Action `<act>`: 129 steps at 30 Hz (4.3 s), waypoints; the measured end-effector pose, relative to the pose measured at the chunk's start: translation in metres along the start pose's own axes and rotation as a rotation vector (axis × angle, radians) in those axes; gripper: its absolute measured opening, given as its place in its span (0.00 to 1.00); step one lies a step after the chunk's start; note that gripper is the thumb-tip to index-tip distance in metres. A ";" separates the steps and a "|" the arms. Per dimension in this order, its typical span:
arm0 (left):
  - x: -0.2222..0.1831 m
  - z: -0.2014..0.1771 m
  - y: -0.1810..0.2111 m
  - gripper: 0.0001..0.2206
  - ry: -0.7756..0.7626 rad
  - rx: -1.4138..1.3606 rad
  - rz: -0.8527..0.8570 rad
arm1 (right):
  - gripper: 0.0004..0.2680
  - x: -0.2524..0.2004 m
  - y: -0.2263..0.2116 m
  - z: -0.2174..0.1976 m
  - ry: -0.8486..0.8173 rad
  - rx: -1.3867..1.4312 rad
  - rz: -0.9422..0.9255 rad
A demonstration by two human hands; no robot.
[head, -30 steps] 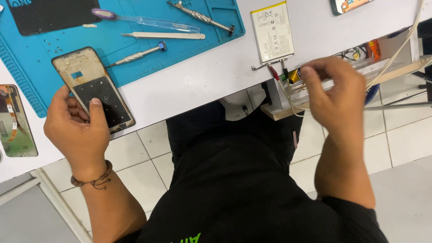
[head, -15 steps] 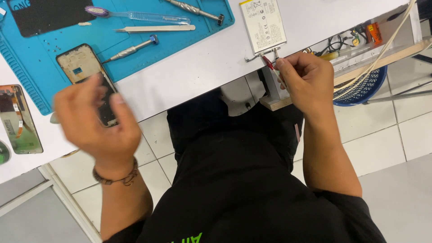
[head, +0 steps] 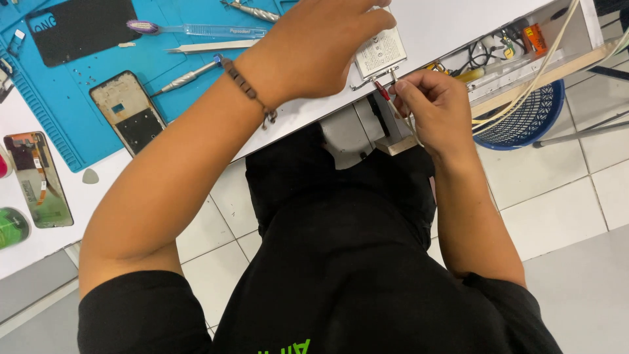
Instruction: The person uses a green heat gun to apply heat to the edges of a disassembled smartphone. They then peel the protective film off a new battery and insert it into the phone's chassis, connecting the battery ribbon cable to the motherboard.
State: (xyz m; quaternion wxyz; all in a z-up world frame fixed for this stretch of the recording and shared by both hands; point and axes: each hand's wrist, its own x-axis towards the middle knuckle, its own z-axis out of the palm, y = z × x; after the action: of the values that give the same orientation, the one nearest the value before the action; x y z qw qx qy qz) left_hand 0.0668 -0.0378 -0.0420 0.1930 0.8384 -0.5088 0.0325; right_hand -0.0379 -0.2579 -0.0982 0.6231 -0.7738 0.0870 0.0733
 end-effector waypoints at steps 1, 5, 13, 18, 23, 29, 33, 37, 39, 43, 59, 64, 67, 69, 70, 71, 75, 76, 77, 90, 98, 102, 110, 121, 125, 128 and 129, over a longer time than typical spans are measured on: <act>0.004 0.001 -0.003 0.21 -0.002 -0.001 0.003 | 0.06 0.001 0.002 0.001 0.003 0.002 0.001; 0.016 -0.001 -0.009 0.21 -0.199 -0.022 -0.058 | 0.05 0.006 0.012 0.002 0.047 0.122 -0.004; 0.019 0.001 -0.011 0.28 -0.229 -0.013 -0.055 | 0.03 0.005 0.021 -0.004 0.053 0.149 -0.025; 0.020 0.002 -0.010 0.18 -0.300 -0.008 -0.089 | 0.04 0.005 0.023 -0.009 0.028 0.151 -0.030; 0.021 0.008 -0.012 0.28 -0.273 0.103 -0.038 | 0.04 -0.024 -0.010 -0.044 -0.040 -0.262 -0.119; 0.031 0.003 -0.013 0.17 -0.398 0.109 -0.079 | 0.05 -0.075 -0.013 -0.116 -0.336 -0.654 -0.263; 0.033 0.003 -0.020 0.21 -0.329 0.028 0.011 | 0.04 -0.096 0.020 -0.137 -0.436 -0.953 -0.238; 0.045 -0.016 0.006 0.20 -0.434 -0.052 -0.101 | 0.07 -0.100 0.038 -0.145 -0.442 -1.330 0.001; 0.050 -0.030 0.026 0.18 -0.563 -0.137 -0.239 | 0.11 -0.104 0.042 -0.148 -0.353 -1.544 0.043; 0.038 -0.019 0.036 0.18 -0.396 -0.132 -0.011 | 0.07 -0.092 -0.002 -0.117 -0.026 -1.131 -0.456; 0.005 -0.032 0.048 0.21 -0.202 -0.112 0.011 | 0.05 -0.047 -0.020 -0.039 -0.216 -0.351 -0.415; -0.014 -0.039 0.047 0.21 -0.169 -0.115 -0.054 | 0.05 -0.049 -0.022 -0.048 -0.258 -0.412 -0.459; -0.038 -0.051 0.050 0.14 -0.090 -0.169 -0.147 | 0.04 -0.050 -0.004 -0.066 -0.263 -0.706 -0.462; -0.058 -0.062 0.054 0.13 0.071 -0.324 -0.277 | 0.03 -0.053 0.007 -0.079 -0.204 -0.931 -0.454; -0.066 -0.063 0.056 0.13 0.077 -0.316 -0.285 | 0.03 -0.057 0.013 -0.095 -0.212 -0.931 -0.466; -0.076 -0.063 0.061 0.09 0.135 -0.404 -0.383 | 0.03 -0.064 0.020 -0.111 -0.151 -1.019 -0.358; -0.104 -0.047 0.079 0.08 0.376 -0.750 -0.565 | 0.11 -0.085 0.072 -0.185 0.112 -1.498 -0.342; -0.105 -0.040 0.085 0.08 0.382 -0.748 -0.568 | 0.11 -0.087 0.053 -0.170 0.109 -1.500 -0.349; -0.106 -0.033 0.090 0.06 0.432 -0.871 -0.587 | 0.10 -0.090 0.034 -0.155 0.167 -1.226 -0.369; -0.107 -0.010 0.130 0.13 0.476 -1.077 -0.695 | 0.06 -0.052 -0.062 0.015 -0.243 -0.030 -0.392; -0.114 -0.009 0.128 0.12 0.426 -1.104 -0.746 | 0.04 -0.051 -0.049 0.032 -0.321 0.000 -0.320; -0.116 -0.003 0.123 0.09 0.443 -1.088 -0.721 | 0.04 -0.052 -0.044 0.038 -0.328 0.052 -0.310; -0.128 -0.006 0.117 0.09 0.394 -0.928 -0.741 | 0.05 -0.051 -0.042 0.048 -0.318 -0.018 -0.289; -0.141 0.025 0.065 0.13 0.566 -0.306 -0.815 | 0.10 -0.027 -0.074 0.092 -0.295 -0.465 -0.475; -0.142 0.034 0.054 0.10 0.585 -0.027 -0.708 | 0.06 -0.025 -0.091 0.082 -0.264 -0.607 -0.709; -0.140 0.040 0.054 0.10 0.639 0.116 -0.717 | 0.04 -0.018 -0.100 0.076 -0.273 -0.557 -0.645; -0.139 0.043 0.055 0.09 0.678 0.207 -0.741 | 0.02 -0.016 -0.104 0.075 -0.278 -0.500 -0.622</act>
State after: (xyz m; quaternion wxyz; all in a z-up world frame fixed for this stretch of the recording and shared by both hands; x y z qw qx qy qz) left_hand -0.0533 0.0409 -0.1005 0.2616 0.9194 -0.0802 0.2824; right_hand -0.0303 -0.1624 -0.0118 0.4146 -0.8733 -0.2559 0.0042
